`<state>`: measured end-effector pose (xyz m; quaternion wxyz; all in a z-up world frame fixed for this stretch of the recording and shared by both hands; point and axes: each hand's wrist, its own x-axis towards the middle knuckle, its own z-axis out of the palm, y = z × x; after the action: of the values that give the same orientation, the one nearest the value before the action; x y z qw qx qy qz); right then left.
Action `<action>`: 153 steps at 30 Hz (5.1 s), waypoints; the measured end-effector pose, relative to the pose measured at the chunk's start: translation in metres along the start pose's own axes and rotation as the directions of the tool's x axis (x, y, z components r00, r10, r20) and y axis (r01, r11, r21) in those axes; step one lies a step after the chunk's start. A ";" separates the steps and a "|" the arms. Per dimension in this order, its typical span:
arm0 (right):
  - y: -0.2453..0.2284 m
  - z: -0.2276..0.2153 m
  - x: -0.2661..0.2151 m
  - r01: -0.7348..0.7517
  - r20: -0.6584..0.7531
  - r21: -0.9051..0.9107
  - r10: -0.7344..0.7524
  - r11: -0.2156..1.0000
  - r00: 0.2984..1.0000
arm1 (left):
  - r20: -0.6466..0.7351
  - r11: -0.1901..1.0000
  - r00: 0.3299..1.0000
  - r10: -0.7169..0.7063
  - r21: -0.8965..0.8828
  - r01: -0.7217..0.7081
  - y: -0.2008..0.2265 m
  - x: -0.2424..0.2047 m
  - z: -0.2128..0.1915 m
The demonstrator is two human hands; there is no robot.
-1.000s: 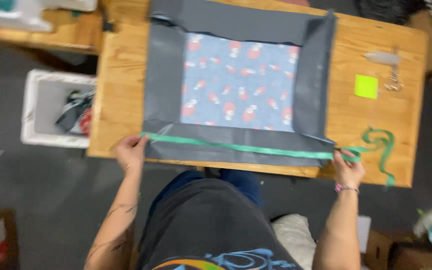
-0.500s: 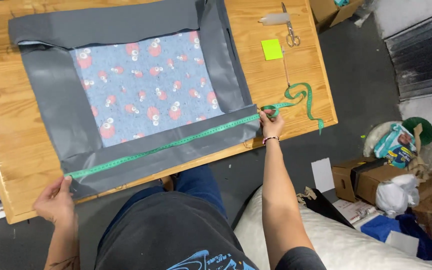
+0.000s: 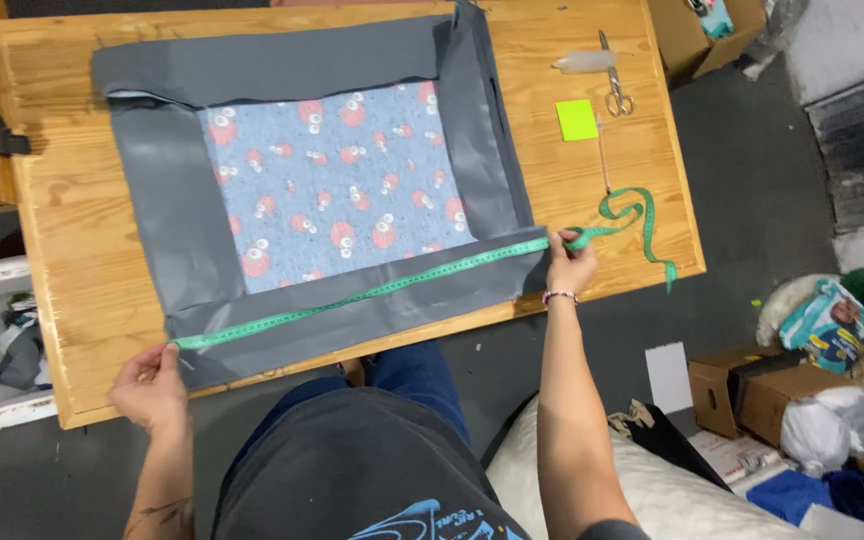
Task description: The person measures the dimensions of a blue fabric piece with a leopard print center using a green measuring tape and records the measurements on a sticky note. They then fold the fabric, move it aside, and repeat the measuring and recording process on a grey fabric piece with a different pattern.
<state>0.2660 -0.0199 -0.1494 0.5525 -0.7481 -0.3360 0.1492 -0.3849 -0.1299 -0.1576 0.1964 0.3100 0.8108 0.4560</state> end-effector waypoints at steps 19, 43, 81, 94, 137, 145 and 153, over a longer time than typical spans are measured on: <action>-0.241 0.225 -0.011 -0.346 0.549 0.617 -0.071 0.707 0.833 | 0.041 0.764 0.912 -0.409 -0.531 0.367 0.087 -0.007 -0.007; -0.396 0.501 -0.061 0.734 0.877 0.206 0.211 0.647 -0.432 | -0.205 0.686 0.708 -0.676 -0.526 0.503 0.094 -0.093 0.009; -0.298 0.696 -0.088 0.922 0.972 0.186 -0.199 0.341 -0.123 | 0.251 0.852 0.820 -0.514 0.041 0.521 0.173 -0.030 0.033; -0.335 0.651 -0.105 0.922 0.993 0.031 -0.118 0.386 0.016 | 0.328 0.824 0.781 -0.531 0.416 0.385 0.171 -0.015 0.072; -0.290 0.691 -0.112 0.937 0.945 -0.197 -0.200 0.288 0.260 | 0.586 0.900 0.706 -0.397 0.401 0.172 0.093 -0.013 -0.005; -0.316 0.602 -0.142 0.929 0.865 -0.144 -0.413 0.341 0.286 | 0.488 0.915 0.857 -0.162 0.399 -0.054 0.076 -0.038 -0.002; -0.294 0.402 -0.115 0.642 0.638 0.068 -0.528 0.764 0.561 | 0.567 0.916 0.761 -0.315 0.392 0.087 0.084 -0.026 0.003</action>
<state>-0.1565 0.2430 -0.0323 0.3597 -0.5444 -0.7395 0.1656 -0.3367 -0.1130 -0.0857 0.4428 0.3811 0.7964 0.1564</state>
